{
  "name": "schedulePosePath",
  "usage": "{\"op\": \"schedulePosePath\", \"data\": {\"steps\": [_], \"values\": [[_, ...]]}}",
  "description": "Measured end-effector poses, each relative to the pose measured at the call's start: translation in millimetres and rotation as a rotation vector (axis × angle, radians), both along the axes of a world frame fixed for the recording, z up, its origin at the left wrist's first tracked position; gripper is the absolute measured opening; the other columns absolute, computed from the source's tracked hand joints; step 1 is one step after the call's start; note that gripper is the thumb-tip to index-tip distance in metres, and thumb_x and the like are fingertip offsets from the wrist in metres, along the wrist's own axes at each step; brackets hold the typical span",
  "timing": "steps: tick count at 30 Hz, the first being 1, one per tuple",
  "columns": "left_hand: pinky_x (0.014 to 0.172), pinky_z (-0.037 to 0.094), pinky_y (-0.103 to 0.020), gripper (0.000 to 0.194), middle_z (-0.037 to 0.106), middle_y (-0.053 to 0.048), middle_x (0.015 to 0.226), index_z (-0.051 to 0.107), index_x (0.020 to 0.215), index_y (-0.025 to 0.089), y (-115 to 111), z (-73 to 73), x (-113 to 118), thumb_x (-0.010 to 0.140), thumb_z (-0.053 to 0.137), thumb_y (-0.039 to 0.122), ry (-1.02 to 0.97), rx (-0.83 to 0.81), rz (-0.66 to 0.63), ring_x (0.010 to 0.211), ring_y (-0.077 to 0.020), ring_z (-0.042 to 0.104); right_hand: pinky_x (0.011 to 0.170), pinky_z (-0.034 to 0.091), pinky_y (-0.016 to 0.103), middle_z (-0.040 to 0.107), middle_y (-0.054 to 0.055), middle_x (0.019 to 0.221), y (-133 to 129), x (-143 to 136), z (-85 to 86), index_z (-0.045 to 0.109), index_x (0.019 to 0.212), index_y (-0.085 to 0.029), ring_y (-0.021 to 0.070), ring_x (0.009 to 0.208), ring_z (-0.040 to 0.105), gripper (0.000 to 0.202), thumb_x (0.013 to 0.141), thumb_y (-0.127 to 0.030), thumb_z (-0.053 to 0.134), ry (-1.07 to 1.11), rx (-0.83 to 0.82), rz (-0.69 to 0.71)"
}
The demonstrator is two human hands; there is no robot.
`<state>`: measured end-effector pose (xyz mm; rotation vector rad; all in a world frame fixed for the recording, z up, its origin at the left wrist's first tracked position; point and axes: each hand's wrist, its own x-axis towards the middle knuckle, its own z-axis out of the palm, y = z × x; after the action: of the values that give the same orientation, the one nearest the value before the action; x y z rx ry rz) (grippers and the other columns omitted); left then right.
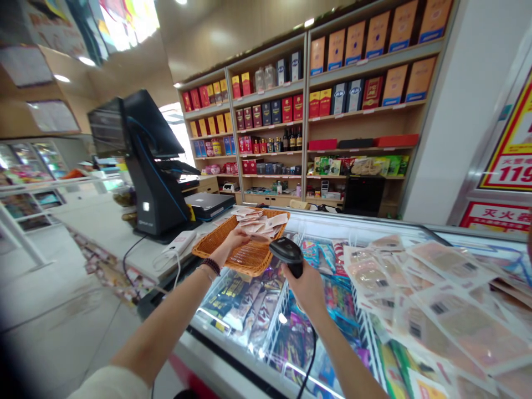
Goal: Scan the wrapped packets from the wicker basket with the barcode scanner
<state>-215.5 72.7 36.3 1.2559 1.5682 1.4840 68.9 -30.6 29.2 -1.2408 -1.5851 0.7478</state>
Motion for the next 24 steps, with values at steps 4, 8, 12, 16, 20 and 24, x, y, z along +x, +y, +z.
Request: {"op": "schedulePosePath", "data": {"steps": [4, 8, 12, 16, 20, 24], "values": [[0.060, 0.051, -0.023, 0.030, 0.066, 0.001, 0.059, 0.059, 0.069, 0.019, -19.9, 8.6, 17.5, 0.061, 0.086, 0.011, -0.020, 0.066, 0.005, 0.058, -0.0145, 0.066, 0.053, 0.049, 0.034, 0.068, 0.006, 0.058, -2.0, -0.8, 2.0, 0.062, 0.073, -0.026, 0.0267, 0.052, 0.068, 0.039, 0.076, -0.065, 0.062, -0.020, 0.014, 0.016], [0.065, 0.055, -0.025, 0.027, 0.072, -0.002, 0.067, 0.063, 0.077, 0.018, -37.9, 11.9, 27.0, 0.067, 0.088, 0.019, -0.080, 0.143, 0.060, 0.063, -0.0162, 0.071, 0.054, 0.049, 0.033, 0.069, 0.005, 0.056, -5.2, -1.8, 9.5, 0.062, 0.075, -0.025, 0.0270, 0.053, 0.069, 0.036, 0.076, -0.062, 0.063, -0.017, 0.028, 0.013], [0.071, 0.059, -0.027, 0.028, 0.074, -0.004, 0.068, 0.063, 0.080, 0.017, -48.0, 11.5, 32.5, 0.070, 0.089, 0.023, -0.230, 0.182, 0.051, 0.068, -0.0178, 0.074, 0.055, 0.049, 0.033, 0.070, 0.005, 0.056, -6.4, -5.0, 19.9, 0.061, 0.073, -0.025, 0.0262, 0.053, 0.069, 0.036, 0.077, -0.061, 0.063, -0.017, 0.043, 0.000], [0.069, 0.059, -0.026, 0.035, 0.074, -0.003, 0.067, 0.065, 0.082, 0.016, -50.8, 8.0, 34.5, 0.064, 0.093, 0.025, -0.290, 0.195, 0.038, 0.067, -0.0168, 0.074, 0.056, 0.048, 0.032, 0.070, 0.007, 0.056, -7.6, -11.3, 27.3, 0.060, 0.071, -0.025, 0.0272, 0.059, 0.072, 0.036, 0.081, -0.059, 0.058, -0.095, 0.042, 0.050], [0.063, 0.056, -0.023, 0.036, 0.073, -0.002, 0.064, 0.065, 0.080, 0.015, -52.0, 3.6, 34.3, 0.061, 0.094, 0.024, -0.324, 0.225, 0.059, 0.059, -0.0139, 0.070, 0.056, 0.047, 0.032, 0.070, 0.008, 0.058, -9.6, -17.8, 28.4, 0.062, 0.074, -0.024, 0.0286, 0.061, 0.073, 0.032, 0.083, -0.055, 0.058, -0.172, 0.046, 0.036], [0.061, 0.055, -0.022, 0.034, 0.074, -0.002, 0.065, 0.066, 0.079, 0.015, -53.8, 1.0, 34.2, 0.060, 0.093, 0.023, -0.314, 0.258, 0.076, 0.058, -0.0137, 0.070, 0.057, 0.045, 0.031, 0.068, 0.007, 0.056, -10.8, -20.6, 28.1, 0.063, 0.074, -0.023, 0.0284, 0.062, 0.073, 0.031, 0.084, -0.052, 0.057, -0.218, 0.079, 0.021]]}}
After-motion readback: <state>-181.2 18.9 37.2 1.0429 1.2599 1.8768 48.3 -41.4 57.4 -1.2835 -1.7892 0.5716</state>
